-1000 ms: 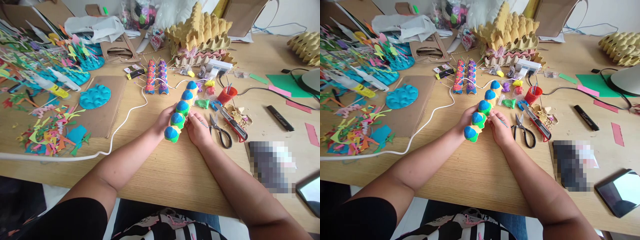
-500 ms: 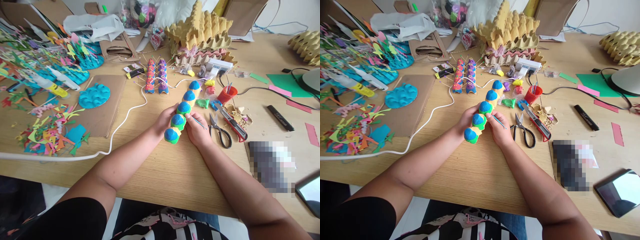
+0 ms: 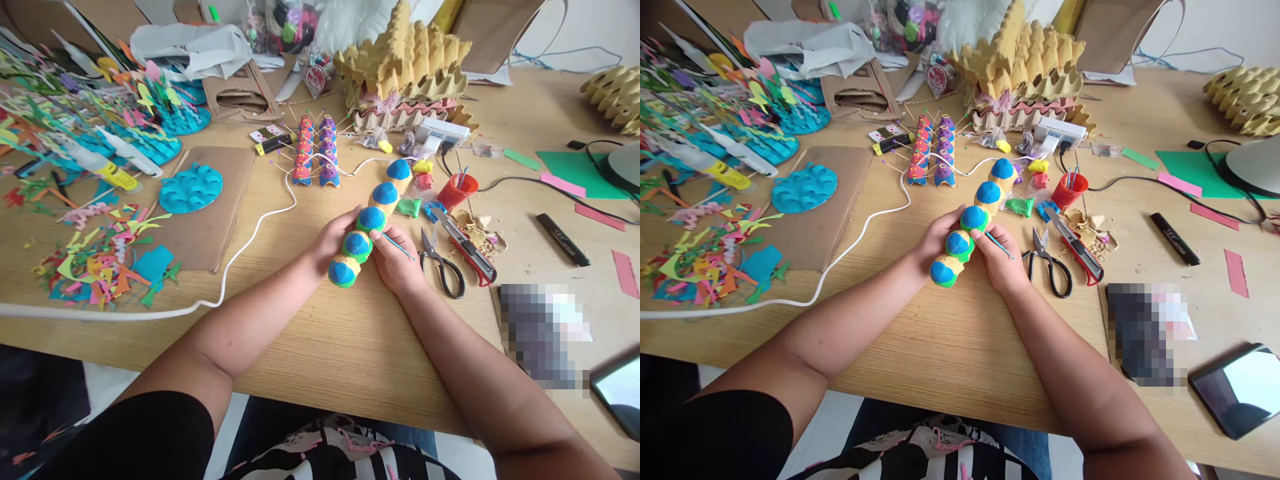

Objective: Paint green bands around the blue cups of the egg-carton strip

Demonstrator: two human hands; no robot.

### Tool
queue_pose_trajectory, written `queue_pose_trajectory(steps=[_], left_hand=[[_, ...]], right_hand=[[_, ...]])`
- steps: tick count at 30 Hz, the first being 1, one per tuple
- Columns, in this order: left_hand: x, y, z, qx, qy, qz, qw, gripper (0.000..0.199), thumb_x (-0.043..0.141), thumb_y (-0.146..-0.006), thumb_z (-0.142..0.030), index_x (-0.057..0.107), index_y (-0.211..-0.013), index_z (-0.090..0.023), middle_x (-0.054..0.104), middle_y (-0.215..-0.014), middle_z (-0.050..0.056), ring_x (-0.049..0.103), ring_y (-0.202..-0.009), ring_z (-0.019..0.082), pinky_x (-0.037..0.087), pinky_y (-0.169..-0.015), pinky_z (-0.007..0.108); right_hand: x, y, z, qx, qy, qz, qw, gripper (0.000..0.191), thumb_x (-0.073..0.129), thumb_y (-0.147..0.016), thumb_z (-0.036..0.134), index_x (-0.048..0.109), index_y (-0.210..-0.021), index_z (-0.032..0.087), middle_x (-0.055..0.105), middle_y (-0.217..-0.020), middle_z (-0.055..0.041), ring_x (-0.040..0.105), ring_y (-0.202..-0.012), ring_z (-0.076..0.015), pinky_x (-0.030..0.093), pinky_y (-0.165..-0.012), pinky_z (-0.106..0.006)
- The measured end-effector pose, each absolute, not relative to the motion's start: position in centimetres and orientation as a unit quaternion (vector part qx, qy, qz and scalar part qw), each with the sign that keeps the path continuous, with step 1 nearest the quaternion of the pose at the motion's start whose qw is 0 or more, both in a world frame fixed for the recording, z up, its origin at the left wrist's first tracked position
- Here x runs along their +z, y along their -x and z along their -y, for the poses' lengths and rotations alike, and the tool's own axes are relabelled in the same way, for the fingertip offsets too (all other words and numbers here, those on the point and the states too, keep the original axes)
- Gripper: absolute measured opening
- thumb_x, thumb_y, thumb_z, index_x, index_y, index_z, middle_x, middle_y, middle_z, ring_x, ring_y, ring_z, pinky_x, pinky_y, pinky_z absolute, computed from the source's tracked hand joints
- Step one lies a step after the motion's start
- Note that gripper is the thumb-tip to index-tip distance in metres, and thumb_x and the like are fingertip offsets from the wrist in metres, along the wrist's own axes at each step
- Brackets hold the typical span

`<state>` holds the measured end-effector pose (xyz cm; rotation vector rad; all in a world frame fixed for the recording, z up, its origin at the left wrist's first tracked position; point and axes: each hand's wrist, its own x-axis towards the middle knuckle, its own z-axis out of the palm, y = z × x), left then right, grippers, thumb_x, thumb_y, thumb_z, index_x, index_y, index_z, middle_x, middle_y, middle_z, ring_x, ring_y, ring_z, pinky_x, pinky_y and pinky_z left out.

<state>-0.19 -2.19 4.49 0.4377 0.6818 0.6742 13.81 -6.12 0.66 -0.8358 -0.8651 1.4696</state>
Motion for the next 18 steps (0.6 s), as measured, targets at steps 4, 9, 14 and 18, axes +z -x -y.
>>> queue_pose_trajectory(steps=[4,9,14,18], left_hand=[[3.6,0.1,2.2,0.375,-0.192,-0.289,0.86,0.046,0.046,-0.114,-0.046,0.069,-0.086,-0.019,0.064,-0.062,0.0,0.06,-0.053,0.011,0.046,-0.054,0.021],[2.9,0.1,2.3,0.402,-0.212,-0.244,0.857,0.036,0.052,-0.112,-0.039,0.073,-0.094,-0.016,0.068,-0.067,0.001,0.063,-0.058,0.013,0.051,-0.059,0.024],[3.1,0.0,2.4,0.442,-0.239,-0.246,0.829,0.031,0.058,-0.11,-0.033,0.07,-0.087,-0.016,0.071,-0.074,0.001,0.066,-0.065,0.012,0.054,-0.066,0.024],[3.1,0.3,2.6,0.455,-0.27,-0.272,0.803,0.036,0.06,-0.109,-0.037,0.062,-0.077,-0.02,0.057,-0.062,-0.003,0.051,-0.053,0.01,0.046,-0.056,0.025]], right_hand=[[0.5,-13.9,6.0,0.63,0.357,0.359,0.589,0.036,0.101,-0.072,0.054,0.079,-0.083,0.029,0.075,-0.079,0.0014,0.073,-0.087,-0.0223,0.064,-0.085,-0.042],[0.6,-14.1,5.8,0.635,0.347,0.341,0.6,0.039,0.1,-0.07,0.057,0.076,-0.084,0.031,0.076,-0.082,0.0022,0.073,-0.087,-0.0217,0.065,-0.085,-0.042],[0.2,-14.0,5.8,0.615,0.35,0.367,0.604,0.041,0.095,-0.077,0.062,0.077,-0.094,0.03,0.073,-0.084,0.0016,0.07,-0.087,-0.0205,0.063,-0.084,-0.04],[-0.1,-14.1,6.1,0.489,0.44,0.415,0.629,0.044,0.089,-0.083,0.065,0.07,-0.093,0.027,0.065,-0.084,0.0028,0.061,-0.08,-0.0157,0.057,-0.08,-0.035]])
